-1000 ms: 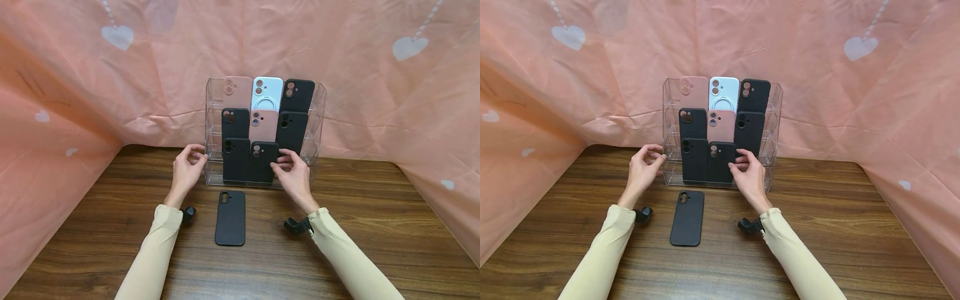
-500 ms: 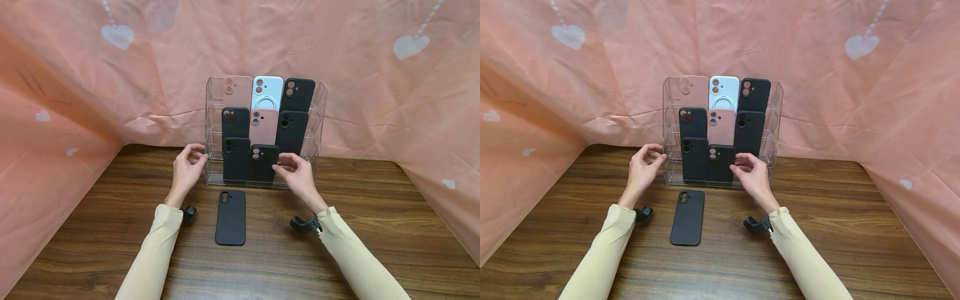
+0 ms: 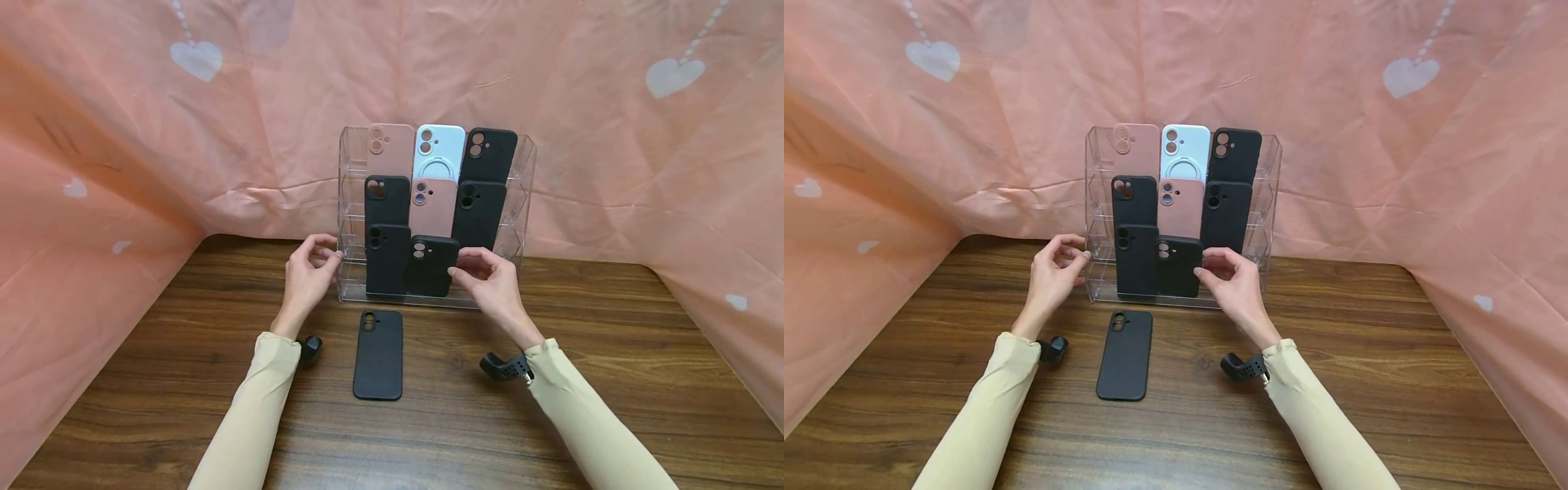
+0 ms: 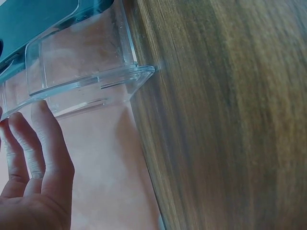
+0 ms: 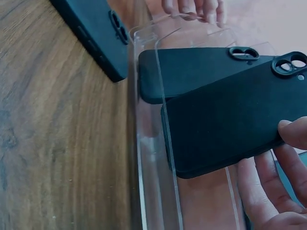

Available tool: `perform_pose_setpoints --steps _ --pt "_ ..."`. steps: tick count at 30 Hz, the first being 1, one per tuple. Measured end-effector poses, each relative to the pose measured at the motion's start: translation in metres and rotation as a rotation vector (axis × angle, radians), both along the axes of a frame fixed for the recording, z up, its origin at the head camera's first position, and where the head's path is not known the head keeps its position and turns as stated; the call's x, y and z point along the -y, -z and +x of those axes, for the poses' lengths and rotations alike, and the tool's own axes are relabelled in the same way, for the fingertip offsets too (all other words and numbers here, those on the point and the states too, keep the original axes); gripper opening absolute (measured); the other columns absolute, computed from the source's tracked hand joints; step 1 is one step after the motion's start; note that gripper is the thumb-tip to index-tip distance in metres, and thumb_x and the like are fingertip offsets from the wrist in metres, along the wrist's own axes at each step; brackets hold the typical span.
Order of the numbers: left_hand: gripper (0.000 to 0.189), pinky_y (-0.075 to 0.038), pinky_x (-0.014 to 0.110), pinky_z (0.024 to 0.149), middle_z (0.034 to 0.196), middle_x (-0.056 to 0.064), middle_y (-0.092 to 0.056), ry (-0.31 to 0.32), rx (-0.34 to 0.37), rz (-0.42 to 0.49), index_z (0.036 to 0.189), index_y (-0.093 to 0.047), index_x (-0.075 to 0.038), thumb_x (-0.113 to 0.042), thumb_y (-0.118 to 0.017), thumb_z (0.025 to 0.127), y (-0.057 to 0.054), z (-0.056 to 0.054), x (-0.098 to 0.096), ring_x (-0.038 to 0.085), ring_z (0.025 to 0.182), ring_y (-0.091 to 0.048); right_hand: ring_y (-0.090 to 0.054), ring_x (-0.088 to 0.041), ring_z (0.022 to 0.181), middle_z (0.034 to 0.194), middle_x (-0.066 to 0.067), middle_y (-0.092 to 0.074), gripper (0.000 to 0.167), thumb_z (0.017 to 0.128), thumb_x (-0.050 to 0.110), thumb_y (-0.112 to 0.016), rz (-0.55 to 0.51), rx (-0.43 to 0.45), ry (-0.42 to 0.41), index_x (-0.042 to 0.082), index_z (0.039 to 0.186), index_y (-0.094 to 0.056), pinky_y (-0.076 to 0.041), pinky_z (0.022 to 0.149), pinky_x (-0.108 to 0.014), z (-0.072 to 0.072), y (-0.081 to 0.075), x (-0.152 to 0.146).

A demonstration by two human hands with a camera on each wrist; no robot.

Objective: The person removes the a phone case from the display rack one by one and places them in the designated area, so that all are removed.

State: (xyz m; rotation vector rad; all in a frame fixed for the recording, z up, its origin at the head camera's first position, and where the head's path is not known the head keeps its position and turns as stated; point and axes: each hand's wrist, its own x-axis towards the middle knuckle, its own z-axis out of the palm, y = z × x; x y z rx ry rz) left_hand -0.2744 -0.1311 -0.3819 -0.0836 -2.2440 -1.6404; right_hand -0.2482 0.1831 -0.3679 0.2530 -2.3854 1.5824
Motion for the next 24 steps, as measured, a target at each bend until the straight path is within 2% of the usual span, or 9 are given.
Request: perform_pose_setpoints --steps 6,10,13,17,24 --pt "0.024 -0.058 0.022 0.054 0.090 0.009 -0.070 -0.004 -0.004 -0.005 0.117 -0.068 -0.014 -0.014 -0.071 0.093 -0.001 0.000 0.000 0.024 0.065 -0.071 -0.067 0.001 0.086 0.106 -0.022 -0.071 0.028 0.089 0.005 -0.078 -0.047 -0.077 -0.008 0.001 0.116 -0.070 -0.056 0.080 -0.009 0.003 -0.010 -0.001" --pt "0.023 -0.058 0.021 0.053 0.091 0.012 -0.070 -0.007 -0.004 -0.007 0.117 -0.069 -0.014 -0.014 -0.071 0.093 -0.001 0.001 -0.001 0.025 0.064 -0.071 -0.067 0.000 0.086 0.100 -0.008 -0.072 0.027 0.088 0.007 -0.079 -0.057 -0.112 0.002 0.003 0.114 -0.071 -0.057 0.079 -0.011 0.008 -0.017 -0.002" --pt "0.023 -0.058 0.021 0.053 0.092 0.013 -0.071 -0.004 -0.009 -0.006 0.116 -0.069 -0.014 -0.013 -0.071 0.093 -0.001 0.000 -0.001 0.019 0.062 -0.070 -0.067 -0.001 0.086 0.095 0.006 -0.070 0.027 0.088 0.008 -0.079 -0.052 -0.130 0.006 0.004 0.114 -0.071 -0.057 0.077 -0.013 0.012 -0.021 -0.004" --pt "0.022 -0.058 0.023 0.053 0.091 0.012 -0.070 0.001 -0.012 -0.001 0.115 -0.069 -0.014 -0.013 -0.071 0.093 0.000 0.000 0.000 0.008 0.059 -0.067 -0.068 -0.002 0.086 0.094 0.010 -0.070 0.028 0.088 0.008 -0.079 -0.042 -0.156 -0.008 0.005 0.114 -0.071 -0.057 0.078 -0.014 0.018 -0.024 -0.007" --pt "0.022 -0.059 0.024 0.053 0.090 0.010 -0.069 0.003 -0.009 0.000 0.115 -0.068 -0.014 -0.014 -0.071 0.093 0.001 0.000 0.000 0.015 0.062 -0.069 -0.071 -0.001 0.088 0.096 0.016 -0.071 0.032 0.086 -0.001 -0.078 -0.081 -0.139 -0.081 0.000 0.117 -0.068 -0.061 0.081 -0.017 0.030 -0.024 -0.010"
